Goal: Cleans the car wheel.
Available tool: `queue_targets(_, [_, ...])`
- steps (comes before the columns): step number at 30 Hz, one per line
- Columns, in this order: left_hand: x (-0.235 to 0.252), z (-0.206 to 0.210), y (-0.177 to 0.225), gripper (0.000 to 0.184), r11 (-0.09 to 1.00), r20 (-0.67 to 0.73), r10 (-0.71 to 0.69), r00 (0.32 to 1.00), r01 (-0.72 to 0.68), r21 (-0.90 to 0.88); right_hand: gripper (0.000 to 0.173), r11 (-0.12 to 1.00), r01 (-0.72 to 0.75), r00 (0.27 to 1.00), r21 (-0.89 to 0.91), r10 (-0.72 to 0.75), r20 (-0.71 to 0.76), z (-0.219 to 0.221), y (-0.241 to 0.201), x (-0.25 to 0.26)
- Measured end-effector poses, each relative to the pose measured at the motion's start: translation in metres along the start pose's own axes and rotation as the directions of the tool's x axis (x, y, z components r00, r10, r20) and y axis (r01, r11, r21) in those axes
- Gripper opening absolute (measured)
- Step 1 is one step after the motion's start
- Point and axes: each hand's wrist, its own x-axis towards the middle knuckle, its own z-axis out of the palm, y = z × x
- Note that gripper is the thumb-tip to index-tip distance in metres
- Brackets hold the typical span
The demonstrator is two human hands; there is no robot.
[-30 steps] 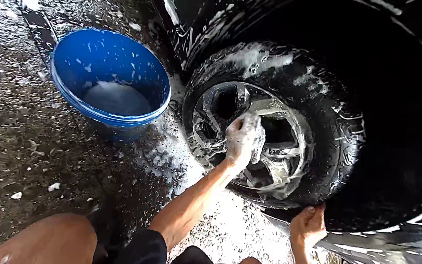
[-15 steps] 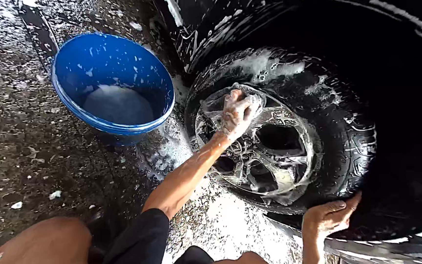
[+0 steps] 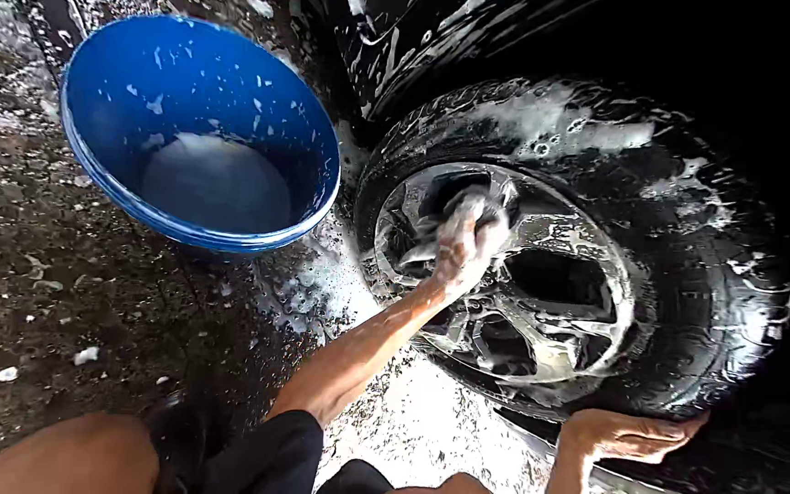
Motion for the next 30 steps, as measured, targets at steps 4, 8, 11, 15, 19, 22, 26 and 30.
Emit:
queue_targets(4, [-0.014, -0.005, -0.017, 0.032, 0.992, 0.038, 0.012, 0.999, -0.017, 0.122, 0.052, 0.999, -0.047, 0.999, -0.002, 0.047, -0.017, 0.002, 0.002, 0.000])
queue_targets(8, [0.003, -0.019, -0.031, 0.024, 0.975, 0.144, 0.114, 0.983, -0.138, 0.172, 0.053, 0.999, -0.040, 0.999, -0.004, 0.040, -0.019, 0.005, -0.002, 0.001])
queue_targets(11, [0.052, -0.034, 0.001, 0.033, 0.987, 0.283, -0.154, 0.946, 0.163, -0.009, 0.053, 1.000, -0.020, 1.000, 0.004, 0.020, -0.019, 0.003, 0.004, 0.002])
queue_targets(15, [0.062, -0.041, -0.012, 0.028, 0.871, 0.186, -0.366, 0.912, 0.406, -0.277, 0.054, 1.000, -0.009, 1.000, -0.002, 0.009, 0.006, 0.003, 0.009, 0.004])
queue_targets(19, [0.043, -0.054, -0.007, 0.024, 0.895, 0.029, -0.396, 0.918, 0.392, -0.214, 0.053, 1.000, -0.025, 1.000, -0.014, 0.026, 0.006, 0.002, 0.004, 0.002])
queue_targets(22, [0.051, -0.041, 0.014, 0.018, 0.992, -0.119, 0.076, 0.990, -0.087, -0.087, 0.053, 0.999, -0.027, 1.000, -0.020, 0.027, -0.012, 0.004, -0.001, -0.001])
queue_targets(26, [0.073, -0.034, -0.031, 0.022, 0.927, -0.180, 0.365, 0.914, -0.337, 0.167, 0.051, 0.994, -0.072, 0.997, 0.082, 0.073, -0.009, 0.000, -0.003, -0.002])
queue_targets(30, [0.069, -0.053, -0.045, 0.035, 0.946, -0.159, 0.172, 0.972, -0.118, 0.303, 0.051, 0.992, -0.079, 0.995, 0.101, 0.085, -0.053, 0.003, 0.004, 0.000])
